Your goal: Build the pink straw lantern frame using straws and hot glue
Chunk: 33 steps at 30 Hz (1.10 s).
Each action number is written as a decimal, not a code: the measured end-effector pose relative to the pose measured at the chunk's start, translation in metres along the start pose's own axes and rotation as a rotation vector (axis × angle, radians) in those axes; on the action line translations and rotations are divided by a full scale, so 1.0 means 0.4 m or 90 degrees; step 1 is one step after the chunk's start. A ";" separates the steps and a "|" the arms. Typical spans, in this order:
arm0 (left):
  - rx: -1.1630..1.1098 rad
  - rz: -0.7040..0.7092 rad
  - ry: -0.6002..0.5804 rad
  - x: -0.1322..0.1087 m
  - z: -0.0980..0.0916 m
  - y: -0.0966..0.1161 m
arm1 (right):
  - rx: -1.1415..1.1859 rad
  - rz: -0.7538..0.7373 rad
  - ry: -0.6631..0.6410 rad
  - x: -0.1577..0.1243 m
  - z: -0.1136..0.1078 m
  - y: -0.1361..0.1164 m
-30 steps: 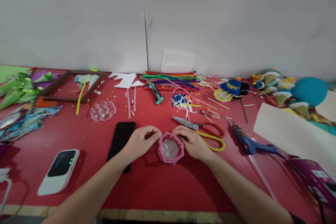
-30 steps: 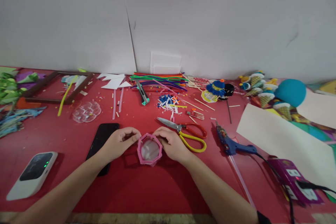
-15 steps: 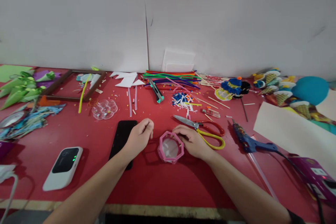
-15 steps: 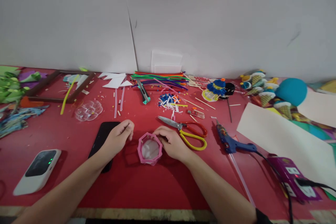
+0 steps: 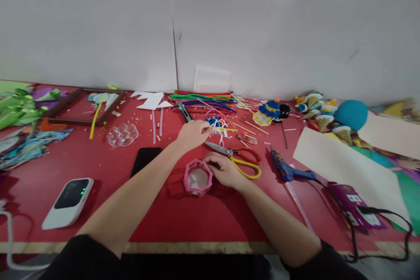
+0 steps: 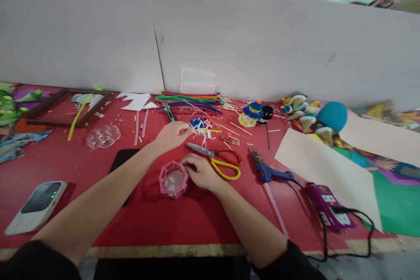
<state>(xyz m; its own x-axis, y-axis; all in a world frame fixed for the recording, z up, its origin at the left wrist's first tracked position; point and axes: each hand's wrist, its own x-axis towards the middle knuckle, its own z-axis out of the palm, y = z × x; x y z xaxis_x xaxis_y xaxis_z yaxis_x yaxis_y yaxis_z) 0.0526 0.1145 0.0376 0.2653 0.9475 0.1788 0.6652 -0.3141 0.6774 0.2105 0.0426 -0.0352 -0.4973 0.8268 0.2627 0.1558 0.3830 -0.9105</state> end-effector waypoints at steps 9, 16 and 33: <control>-0.088 -0.036 0.025 -0.068 -0.065 -0.067 | 0.014 0.034 0.145 0.003 0.004 0.018; -0.199 -0.058 -0.008 -0.200 -0.111 -0.131 | 0.042 0.062 0.248 -0.009 0.015 -0.009; -0.638 -0.181 -0.036 -0.283 0.000 -0.076 | -0.109 -0.090 0.211 -0.036 0.048 -0.061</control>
<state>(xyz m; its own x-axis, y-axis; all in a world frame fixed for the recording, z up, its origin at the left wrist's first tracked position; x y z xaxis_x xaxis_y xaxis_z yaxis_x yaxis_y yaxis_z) 0.0021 0.0169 -0.0032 0.2390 0.9662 -0.0967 -0.1685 0.1393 0.9758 0.1974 0.0133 -0.0230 -0.2254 0.8388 0.4956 0.2602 0.5420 -0.7991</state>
